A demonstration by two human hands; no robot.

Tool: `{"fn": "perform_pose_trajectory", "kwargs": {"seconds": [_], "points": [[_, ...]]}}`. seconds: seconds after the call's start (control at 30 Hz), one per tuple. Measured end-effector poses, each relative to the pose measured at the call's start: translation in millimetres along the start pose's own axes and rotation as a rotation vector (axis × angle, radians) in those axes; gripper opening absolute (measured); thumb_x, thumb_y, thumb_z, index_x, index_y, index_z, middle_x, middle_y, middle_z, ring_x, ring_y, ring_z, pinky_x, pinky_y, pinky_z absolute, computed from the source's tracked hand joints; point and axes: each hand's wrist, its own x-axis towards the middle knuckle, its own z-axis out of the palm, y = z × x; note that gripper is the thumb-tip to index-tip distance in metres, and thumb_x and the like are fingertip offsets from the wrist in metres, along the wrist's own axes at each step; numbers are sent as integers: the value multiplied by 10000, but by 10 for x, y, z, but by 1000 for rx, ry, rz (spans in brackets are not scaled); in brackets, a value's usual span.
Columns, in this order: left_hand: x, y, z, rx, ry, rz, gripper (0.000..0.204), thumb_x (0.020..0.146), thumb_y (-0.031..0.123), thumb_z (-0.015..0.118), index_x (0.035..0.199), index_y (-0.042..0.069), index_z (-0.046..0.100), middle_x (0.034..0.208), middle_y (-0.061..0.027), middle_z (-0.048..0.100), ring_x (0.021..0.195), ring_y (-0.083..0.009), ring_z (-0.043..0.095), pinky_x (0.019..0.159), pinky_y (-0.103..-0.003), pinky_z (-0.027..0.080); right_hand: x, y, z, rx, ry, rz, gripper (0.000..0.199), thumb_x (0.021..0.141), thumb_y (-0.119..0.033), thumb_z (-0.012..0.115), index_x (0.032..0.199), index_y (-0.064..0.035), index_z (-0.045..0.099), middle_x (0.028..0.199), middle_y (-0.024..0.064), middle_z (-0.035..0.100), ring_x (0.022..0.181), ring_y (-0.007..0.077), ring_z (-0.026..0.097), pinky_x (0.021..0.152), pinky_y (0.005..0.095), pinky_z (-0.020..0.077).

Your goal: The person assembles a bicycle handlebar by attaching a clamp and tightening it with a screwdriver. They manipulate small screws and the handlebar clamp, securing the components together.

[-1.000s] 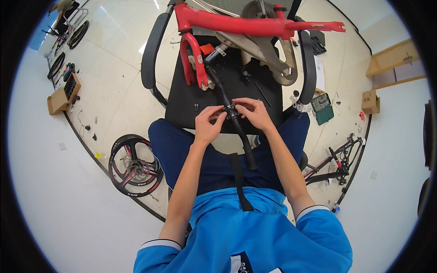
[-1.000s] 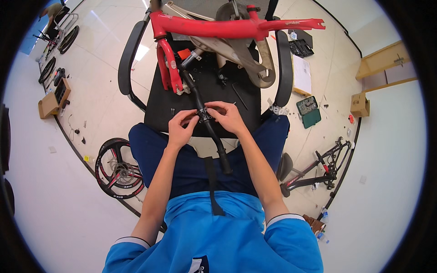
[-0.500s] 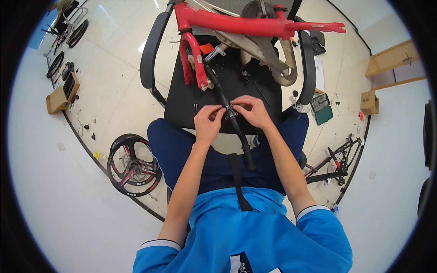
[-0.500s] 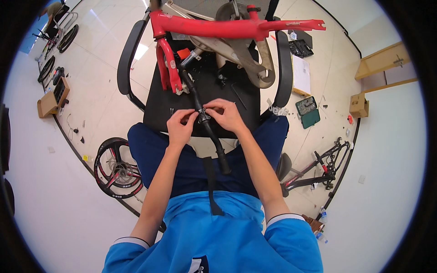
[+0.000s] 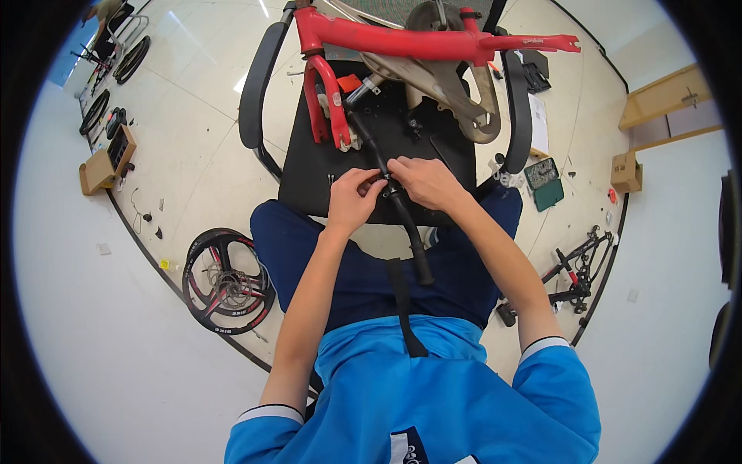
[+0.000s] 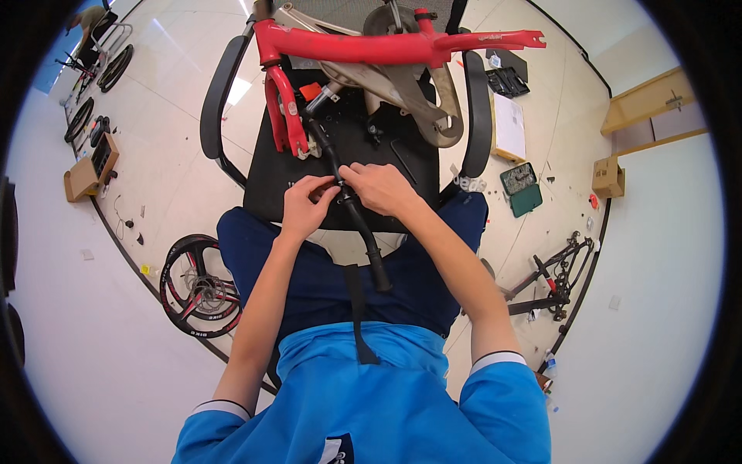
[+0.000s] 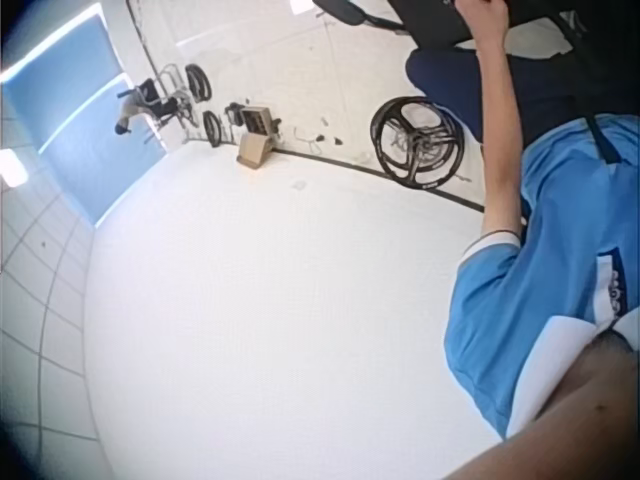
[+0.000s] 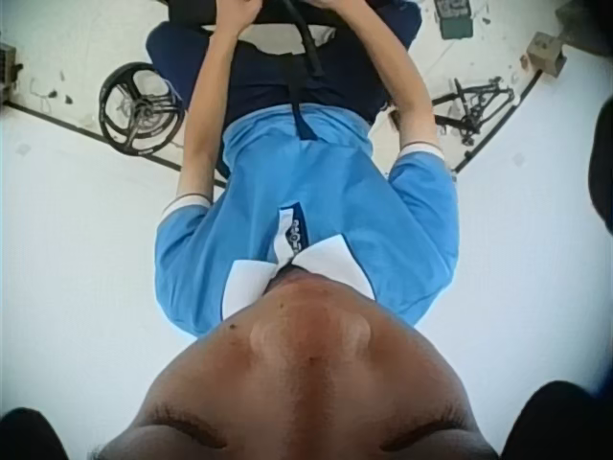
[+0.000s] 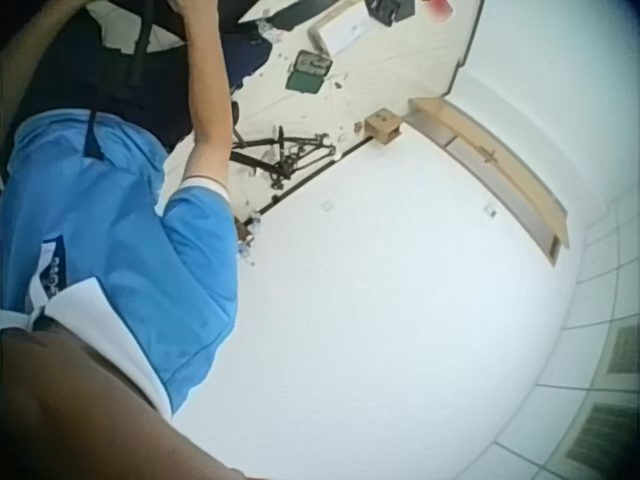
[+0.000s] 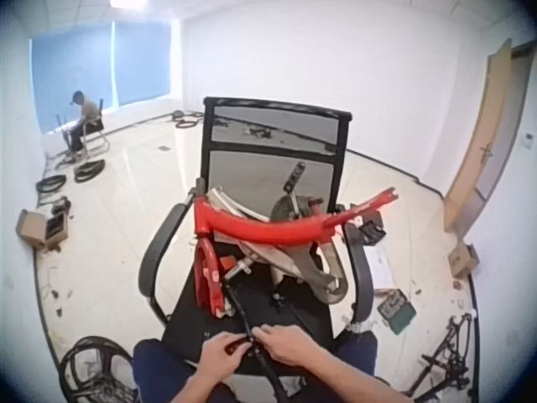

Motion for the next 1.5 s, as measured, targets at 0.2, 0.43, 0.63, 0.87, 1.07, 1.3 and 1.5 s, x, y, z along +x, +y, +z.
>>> {"fn": "perform_pose_trajectory", "kwargs": {"seconds": [0.2, 0.43, 0.63, 0.87, 1.07, 1.3, 1.5], "points": [[-48, -19, 90, 95, 164, -59, 126, 843, 99, 809, 885, -8, 756, 757, -82, 678, 605, -150, 628, 573, -273, 489, 95, 68, -48, -137, -132, -100, 202, 929, -149, 578, 1122, -124, 523, 910, 83, 650, 783, 288, 710, 597, 422, 538], [-86, -46, 169, 124, 188, 72, 80, 850, 37, 769, 858, -28, 722, 778, -107, 660, 615, -196, 631, 579, -301, 493, 100, 93, 29, -110, -132, -63, 141, 982, -229, 559, 1041, -103, 535, 815, 92, 657, 736, 310, 698, 581, 440, 518], [-78, -117, 98, 130, 129, 289, 55, 873, 9, 721, 919, -22, 730, 839, -123, 677, 688, -249, 678, 626, -336, 523, 116, 39, -2, -176, -203, -11, 175, 979, -256, 566, 959, -82, 552, 750, 102, 658, 690, 319, 693, 566, 440, 518], [-30, -1, -9, 55, 118, 50, 62, 860, 44, 759, 899, -2, 747, 788, -106, 680, 637, -201, 667, 601, -289, 515, 119, 76, -235, -185, -140, -205, 237, 906, -188, 602, 1118, -92, 559, 928, 104, 624, 776, 301, 698, 599, 418, 546], [-81, -4, 52, 196, 113, 66, 90, 845, 76, 779, 844, -3, 737, 741, -104, 658, 580, -188, 631, 558, -299, 498, 96, 149, -226, -223, -209, -250, 215, 921, -190, 599, 1109, -103, 542, 958, 83, 596, 854, 280, 687, 608, 412, 538], [-76, 3, 72, 198, 95, 116, 69, 844, 48, 754, 855, -15, 728, 747, -110, 646, 601, -217, 637, 559, -329, 498, 72, 151, -136, -79, -171, -151, 173, 971, -262, 565, 1014, -98, 599, 760, 111, 656, 686, 329, 683, 582, 453, 531], [34, -21, -8, 215, 4, 267, 61, 842, 33, 734, 877, -17, 730, 771, -118, 654, 634, -247, 652, 606, -349, 517, 131, 163, -85, -34, -154, -60, 220, 966, -289, 555, 909, -84, 610, 640, 127, 632, 624, 352, 660, 581, 464, 524]]}}
